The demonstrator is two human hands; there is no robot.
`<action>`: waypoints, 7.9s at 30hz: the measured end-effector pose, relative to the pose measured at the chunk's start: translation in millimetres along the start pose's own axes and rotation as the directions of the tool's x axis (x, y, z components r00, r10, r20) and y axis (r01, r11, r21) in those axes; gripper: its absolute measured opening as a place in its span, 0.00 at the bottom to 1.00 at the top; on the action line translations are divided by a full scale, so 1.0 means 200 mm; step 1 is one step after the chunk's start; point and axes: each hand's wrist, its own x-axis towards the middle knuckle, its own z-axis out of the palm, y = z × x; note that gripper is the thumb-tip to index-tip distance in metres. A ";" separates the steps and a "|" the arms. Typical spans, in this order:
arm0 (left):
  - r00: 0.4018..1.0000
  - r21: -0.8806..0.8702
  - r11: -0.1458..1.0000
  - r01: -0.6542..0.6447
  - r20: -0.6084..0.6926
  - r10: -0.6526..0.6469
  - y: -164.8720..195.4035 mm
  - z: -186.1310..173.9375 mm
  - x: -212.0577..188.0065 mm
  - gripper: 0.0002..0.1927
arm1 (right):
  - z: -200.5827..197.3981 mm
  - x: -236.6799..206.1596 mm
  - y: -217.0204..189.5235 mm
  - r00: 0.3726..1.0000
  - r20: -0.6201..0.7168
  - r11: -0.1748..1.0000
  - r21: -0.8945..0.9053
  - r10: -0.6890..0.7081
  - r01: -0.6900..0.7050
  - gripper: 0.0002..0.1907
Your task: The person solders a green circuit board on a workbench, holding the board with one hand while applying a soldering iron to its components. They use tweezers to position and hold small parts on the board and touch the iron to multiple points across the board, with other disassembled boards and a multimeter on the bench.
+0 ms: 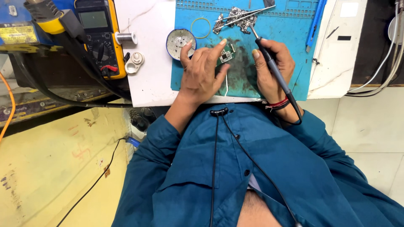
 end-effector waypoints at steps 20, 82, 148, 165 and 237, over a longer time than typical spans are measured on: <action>0.996 0.031 0.996 0.088 0.018 -0.089 0.00 0.03 0.01 0.40 | -0.03 0.01 -0.06 0.962 0.221 0.947 -0.243 -0.157 0.210 0.05; 0.988 0.076 0.985 0.155 -0.039 -0.152 0.01 0.03 0.02 0.20 | 0.01 0.06 -0.13 0.865 0.430 0.800 -0.407 -0.258 0.441 0.21; 0.983 0.172 0.968 0.181 0.013 -0.186 -0.03 0.05 -0.02 0.27 | 0.00 0.03 -0.07 0.912 0.283 0.882 -0.284 -0.298 0.376 0.12; 0.992 0.122 0.989 0.084 0.086 -0.094 -0.02 0.03 -0.01 0.17 | -0.03 -0.02 -0.03 0.971 0.139 0.959 -0.179 -0.196 0.219 0.08; 0.982 0.124 0.977 0.171 0.054 -0.179 0.03 0.03 -0.13 0.12 | -0.02 0.03 -0.08 0.890 0.374 0.921 -0.177 -0.263 0.346 0.04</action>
